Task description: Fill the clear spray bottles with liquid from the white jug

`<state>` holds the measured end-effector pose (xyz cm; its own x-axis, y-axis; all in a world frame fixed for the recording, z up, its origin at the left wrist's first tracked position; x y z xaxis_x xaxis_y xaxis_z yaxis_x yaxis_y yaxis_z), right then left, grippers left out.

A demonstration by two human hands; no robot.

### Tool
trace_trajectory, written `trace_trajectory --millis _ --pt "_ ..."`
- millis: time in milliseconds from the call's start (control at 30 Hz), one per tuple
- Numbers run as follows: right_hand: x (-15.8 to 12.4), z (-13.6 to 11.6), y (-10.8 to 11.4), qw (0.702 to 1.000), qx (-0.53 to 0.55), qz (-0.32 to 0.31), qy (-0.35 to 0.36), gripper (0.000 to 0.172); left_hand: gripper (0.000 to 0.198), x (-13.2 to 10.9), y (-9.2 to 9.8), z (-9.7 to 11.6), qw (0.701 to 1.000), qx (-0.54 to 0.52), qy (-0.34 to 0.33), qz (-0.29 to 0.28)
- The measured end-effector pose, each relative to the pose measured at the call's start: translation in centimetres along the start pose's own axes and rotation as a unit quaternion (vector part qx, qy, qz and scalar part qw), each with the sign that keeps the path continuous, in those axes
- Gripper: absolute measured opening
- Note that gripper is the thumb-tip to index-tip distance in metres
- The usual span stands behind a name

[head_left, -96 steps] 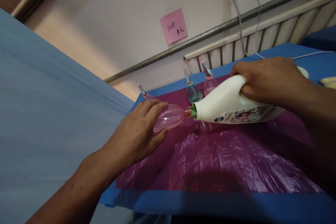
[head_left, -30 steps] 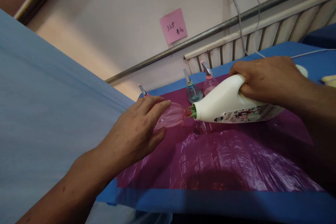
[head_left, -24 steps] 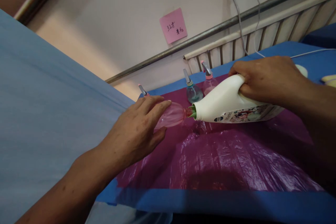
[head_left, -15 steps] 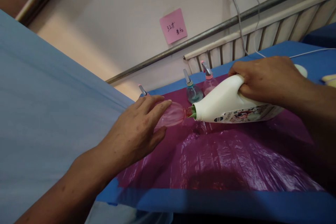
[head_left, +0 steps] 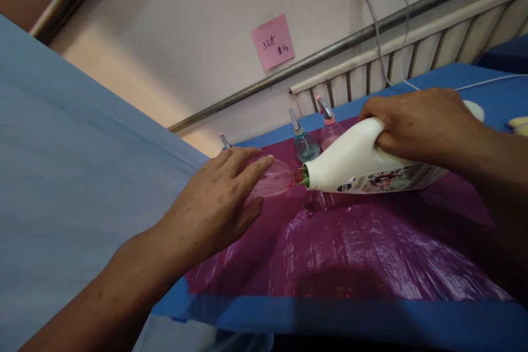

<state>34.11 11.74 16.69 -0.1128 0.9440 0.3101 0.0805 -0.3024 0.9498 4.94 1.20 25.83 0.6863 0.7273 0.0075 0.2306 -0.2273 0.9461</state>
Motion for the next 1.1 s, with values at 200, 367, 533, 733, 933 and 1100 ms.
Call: trace_trajectory --millis 200,367,533,733,933,1100 --pt "0.0 0.0 0.2 1.0 -0.006 -0.008 -0.002 0.042 0.059 0.1 -0.1 0.1 1.0 0.0 -0.006 -0.003" --pt "0.0 -0.3 0.3 1.0 -0.015 -0.024 -0.003 0.041 0.058 0.4 0.0 0.3 1.0 0.02 -0.008 -0.009" --pt "0.0 -0.4 0.4 0.999 -0.016 -0.029 0.0 0.042 0.054 0.8 0.3 0.6 0.998 0.049 -0.023 -0.01" --pt "0.0 -0.5 0.3 0.999 -0.016 -0.028 0.002 0.042 0.057 1.6 0.9 1.4 0.996 0.07 -0.046 -0.009" --pt "-0.1 -0.4 0.4 1.0 0.005 -0.014 0.013 0.04 0.065 2.6 1.4 2.5 0.994 0.091 -0.065 -0.016" --pt "-0.1 -0.4 0.4 1.0 0.018 0.008 0.024 0.036 0.064 3.1 1.9 3.4 0.989 0.119 -0.087 -0.006"
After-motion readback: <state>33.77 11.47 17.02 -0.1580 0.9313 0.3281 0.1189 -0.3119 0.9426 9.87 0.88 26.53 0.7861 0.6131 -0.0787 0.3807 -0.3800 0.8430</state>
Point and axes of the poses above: each hand's wrist, its own x-axis towards the middle knuckle, its own y-axis out of the back of the hand, z = x × y, the point moved 7 cm from there along x, towards the middle knuckle, and after that the axes turned 2 degrees about -y, right-handed, at the moved point
